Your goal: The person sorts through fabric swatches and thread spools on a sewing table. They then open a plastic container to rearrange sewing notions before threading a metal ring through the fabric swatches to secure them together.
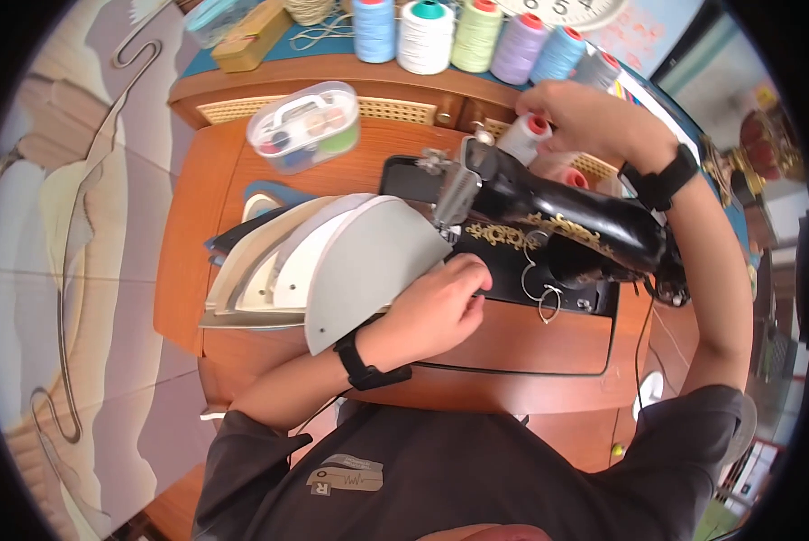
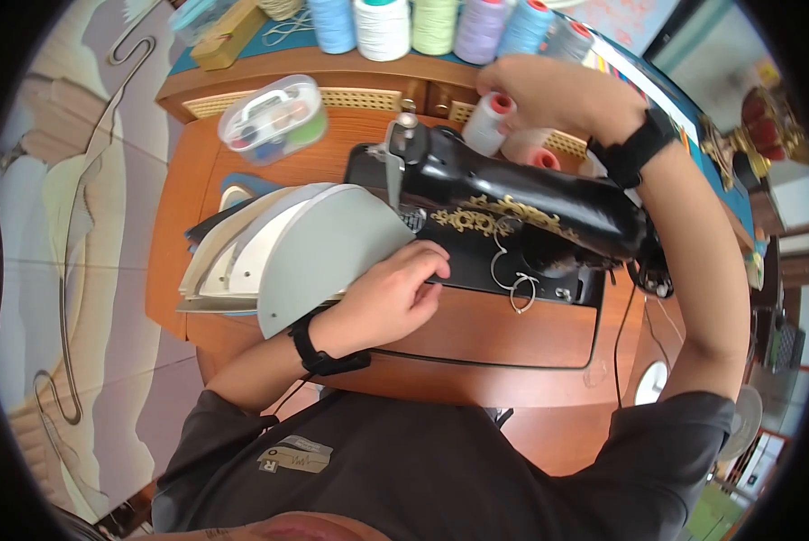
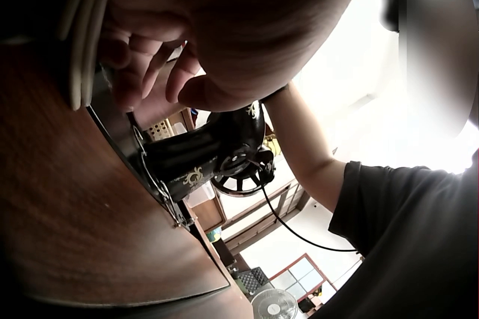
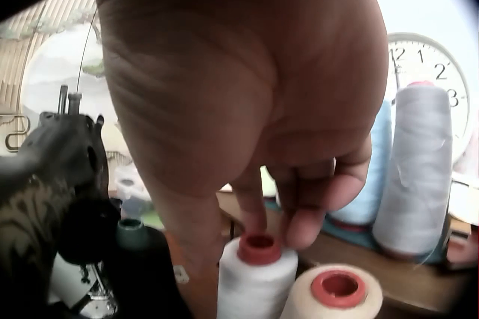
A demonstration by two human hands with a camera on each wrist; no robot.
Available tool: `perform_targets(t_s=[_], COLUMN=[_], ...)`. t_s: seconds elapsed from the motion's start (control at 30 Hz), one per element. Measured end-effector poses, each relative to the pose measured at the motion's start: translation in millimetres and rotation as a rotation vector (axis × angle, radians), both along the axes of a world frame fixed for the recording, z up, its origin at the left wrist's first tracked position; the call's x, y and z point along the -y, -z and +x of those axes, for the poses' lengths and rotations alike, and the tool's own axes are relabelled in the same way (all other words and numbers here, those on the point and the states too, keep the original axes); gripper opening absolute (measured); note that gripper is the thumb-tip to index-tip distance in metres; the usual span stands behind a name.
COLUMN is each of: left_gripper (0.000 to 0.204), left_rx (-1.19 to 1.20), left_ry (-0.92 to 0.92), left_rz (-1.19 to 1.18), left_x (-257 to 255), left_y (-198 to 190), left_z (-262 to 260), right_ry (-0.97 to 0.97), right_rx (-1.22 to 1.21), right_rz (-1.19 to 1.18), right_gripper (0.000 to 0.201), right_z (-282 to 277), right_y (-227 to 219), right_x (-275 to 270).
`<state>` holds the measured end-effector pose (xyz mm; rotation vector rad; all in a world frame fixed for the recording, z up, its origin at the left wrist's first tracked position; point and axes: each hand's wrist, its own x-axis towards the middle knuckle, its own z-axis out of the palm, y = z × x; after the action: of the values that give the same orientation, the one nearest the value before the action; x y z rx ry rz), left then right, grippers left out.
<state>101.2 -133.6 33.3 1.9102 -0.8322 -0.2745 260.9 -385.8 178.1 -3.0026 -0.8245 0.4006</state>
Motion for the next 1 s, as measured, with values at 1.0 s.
perform_targets(t_s=[1.0], left_gripper=[0.015], left_rx=[-0.019], left_ry=[-0.032], left_rz=[-0.047], left_x=[-2], left_y=[5], left_z=[-1], right_ry=[-0.233], right_rx=[0.214], right_rz=[0.009], right_gripper=[0.042], right_z=[49], right_y=[-124], right_x=[-179])
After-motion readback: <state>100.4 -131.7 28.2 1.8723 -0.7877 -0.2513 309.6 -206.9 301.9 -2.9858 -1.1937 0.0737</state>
